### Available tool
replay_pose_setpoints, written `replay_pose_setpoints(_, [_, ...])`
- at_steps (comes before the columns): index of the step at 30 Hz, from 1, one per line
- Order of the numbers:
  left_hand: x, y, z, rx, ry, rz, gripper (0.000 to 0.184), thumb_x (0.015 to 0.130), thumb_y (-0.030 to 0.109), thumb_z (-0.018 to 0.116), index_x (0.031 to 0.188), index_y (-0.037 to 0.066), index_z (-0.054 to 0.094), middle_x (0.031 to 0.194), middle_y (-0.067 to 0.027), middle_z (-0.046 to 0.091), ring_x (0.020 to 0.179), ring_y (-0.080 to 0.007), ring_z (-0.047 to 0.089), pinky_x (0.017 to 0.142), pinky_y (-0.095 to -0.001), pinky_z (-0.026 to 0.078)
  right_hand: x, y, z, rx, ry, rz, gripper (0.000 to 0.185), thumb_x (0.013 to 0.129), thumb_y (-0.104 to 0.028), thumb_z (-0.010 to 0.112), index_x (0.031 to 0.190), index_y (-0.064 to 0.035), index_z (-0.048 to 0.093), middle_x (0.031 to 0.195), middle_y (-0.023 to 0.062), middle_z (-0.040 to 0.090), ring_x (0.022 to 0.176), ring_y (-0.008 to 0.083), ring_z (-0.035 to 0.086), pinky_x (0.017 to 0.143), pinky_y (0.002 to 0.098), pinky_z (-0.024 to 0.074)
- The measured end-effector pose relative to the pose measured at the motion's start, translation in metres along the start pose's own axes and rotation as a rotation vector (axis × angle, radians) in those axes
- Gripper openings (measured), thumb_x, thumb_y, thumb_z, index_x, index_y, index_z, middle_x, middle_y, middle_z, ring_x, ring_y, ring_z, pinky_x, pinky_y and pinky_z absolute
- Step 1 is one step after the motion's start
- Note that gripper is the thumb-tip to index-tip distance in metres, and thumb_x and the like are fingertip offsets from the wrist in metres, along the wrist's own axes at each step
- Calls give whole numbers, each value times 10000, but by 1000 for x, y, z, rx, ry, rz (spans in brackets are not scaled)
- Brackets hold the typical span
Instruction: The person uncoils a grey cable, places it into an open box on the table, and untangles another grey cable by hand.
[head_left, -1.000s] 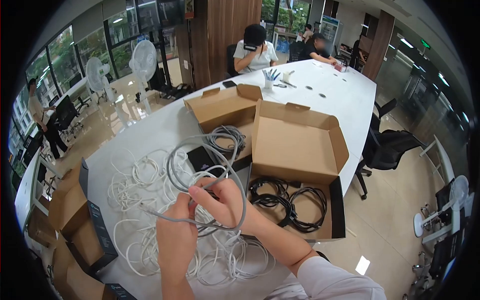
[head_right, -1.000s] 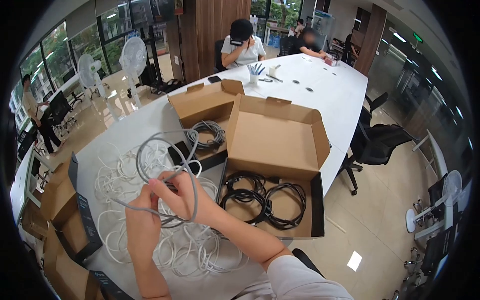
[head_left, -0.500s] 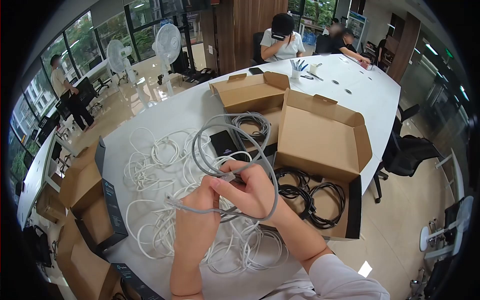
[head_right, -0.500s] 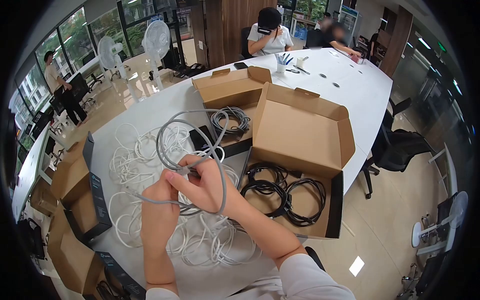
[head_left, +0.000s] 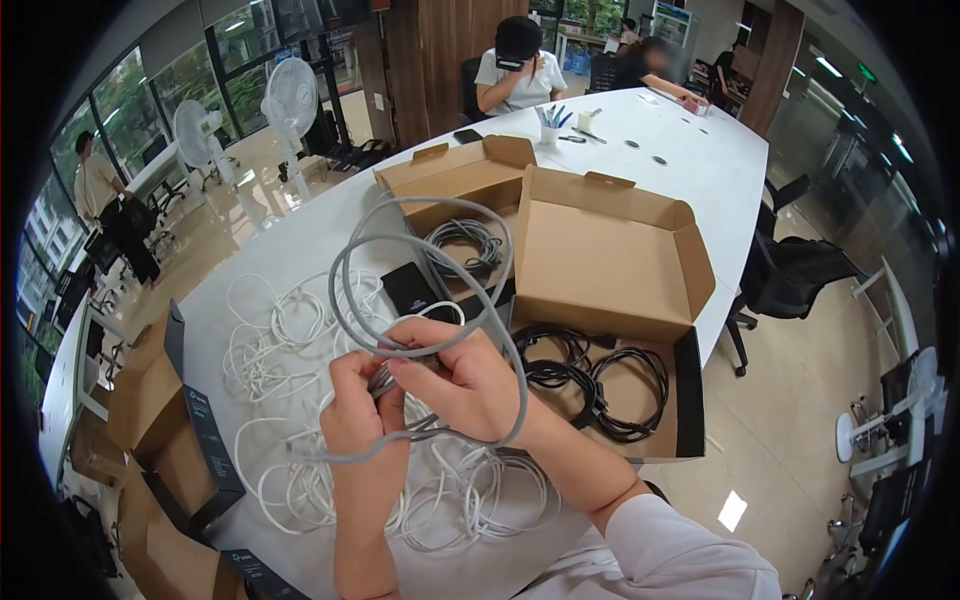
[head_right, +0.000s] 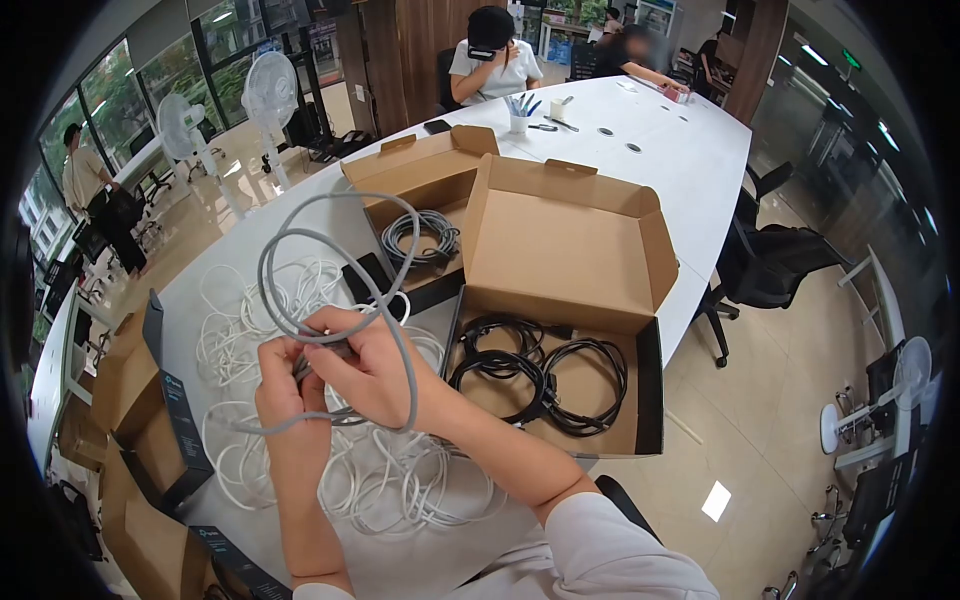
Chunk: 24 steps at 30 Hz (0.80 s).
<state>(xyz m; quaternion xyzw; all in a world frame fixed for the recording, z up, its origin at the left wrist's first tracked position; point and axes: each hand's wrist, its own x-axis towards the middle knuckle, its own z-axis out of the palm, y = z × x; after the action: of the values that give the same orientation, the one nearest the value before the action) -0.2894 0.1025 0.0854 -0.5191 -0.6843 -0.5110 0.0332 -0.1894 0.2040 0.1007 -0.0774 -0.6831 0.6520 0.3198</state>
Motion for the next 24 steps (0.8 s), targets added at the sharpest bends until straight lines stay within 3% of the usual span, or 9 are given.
replay_pose_setpoints(3, [-4, -1, 0, -61, 15, -87, 377, 833, -108, 582, 1126, 6, 375, 767, -177, 614, 656, -276, 638, 572, -308, 452, 1, 7, 4, 3, 31, -30, 142, 891, -47, 551, 958, 60, 618, 763, 44, 599, 707, 42, 526, 590, 209, 424])
replay_pose_setpoints(6, [-2, -7, 3, -108, 31, 13, 426, 823, -127, 566, 1138, 24, 322, 720, -173, 571, 631, -239, 612, 550, -285, 416, -2, 1, 2, -231, 50, 16, 166, 881, -79, 566, 936, 66, 624, 670, 58, 584, 619, 45, 508, 518, 226, 409])
replay_pose_setpoints(7, [-3, -6, 1, -64, 14, -23, 459, 825, -129, 551, 1192, 19, 318, 753, -198, 600, 634, -237, 618, 551, -287, 432, -1, 6, 4, -258, 95, -83, 198, 884, -156, 574, 844, 36, 600, 525, 107, 527, 475, 140, 519, 463, 289, 382])
replay_pose_setpoints(10, [-4, 1, 1, 5, 21, -84, 541, 829, -128, 543, 1287, 4, 286, 798, -205, 635, 625, -227, 616, 570, -285, 460, -3, -1, 4, -270, 93, -72, 205, 882, -159, 562, 854, 41, 600, 548, 118, 547, 480, 141, 526, 471, 294, 399])
replay_pose_setpoints(13, [-5, -10, 5, -36, 31, 9, 680, 832, -121, 546, 1404, -7, 197, 900, -222, 658, 667, -210, 624, 592, -274, 481, -3, -1, 0, -279, 76, -109, 200, 869, -146, 558, 888, 48, 602, 611, 163, 588, 535, 235, 589, 511, 325, 442])
replay_pose_setpoints(16, [-1, -6, 9, -234, 62, -49, 777, 836, -108, 565, 1452, -17, 100, 940, -199, 634, 723, -183, 618, 613, -257, 488, -4, 0, -2, -215, 49, -120, 196, 862, -134, 554, 917, 49, 600, 686, 201, 613, 602, 317, 617, 558, 347, 468])
replay_pose_setpoints(19, [-4, -8, 11, -252, 75, -9, 701, 882, -46, 542, 1482, 62, 198, 1003, -106, 577, 812, -122, 557, 689, -209, 430, -3, 4, -3, -186, 39, -88, 191, 869, -129, 547, 928, 45, 601, 711, 201, 613, 618, 322, 621, 568, 348, 469])
replay_pose_setpoints(22, [5, -5, -6, 85, -128, 60, 554, 858, -9, 602, 1374, 59, 409, 984, -78, 560, 815, -143, 567, 679, -221, 441, -2, -3, -6, -241, 20, -95, 184, 878, -127, 541, 934, 38, 601, 727, 198, 609, 632, 335, 621, 571, 351, 469])
replay_pose_setpoints(24, [7, -5, -14, 20, -121, 83, 437, 850, 96, 655, 1256, 52, 500, 1031, -99, 562, 860, -192, 581, 730, -274, 467, -3, -4, -7, -232, 15, -118, 181, 886, -131, 538, 930, 33, 600, 732, 198, 605, 641, 341, 620, 573, 356, 468])
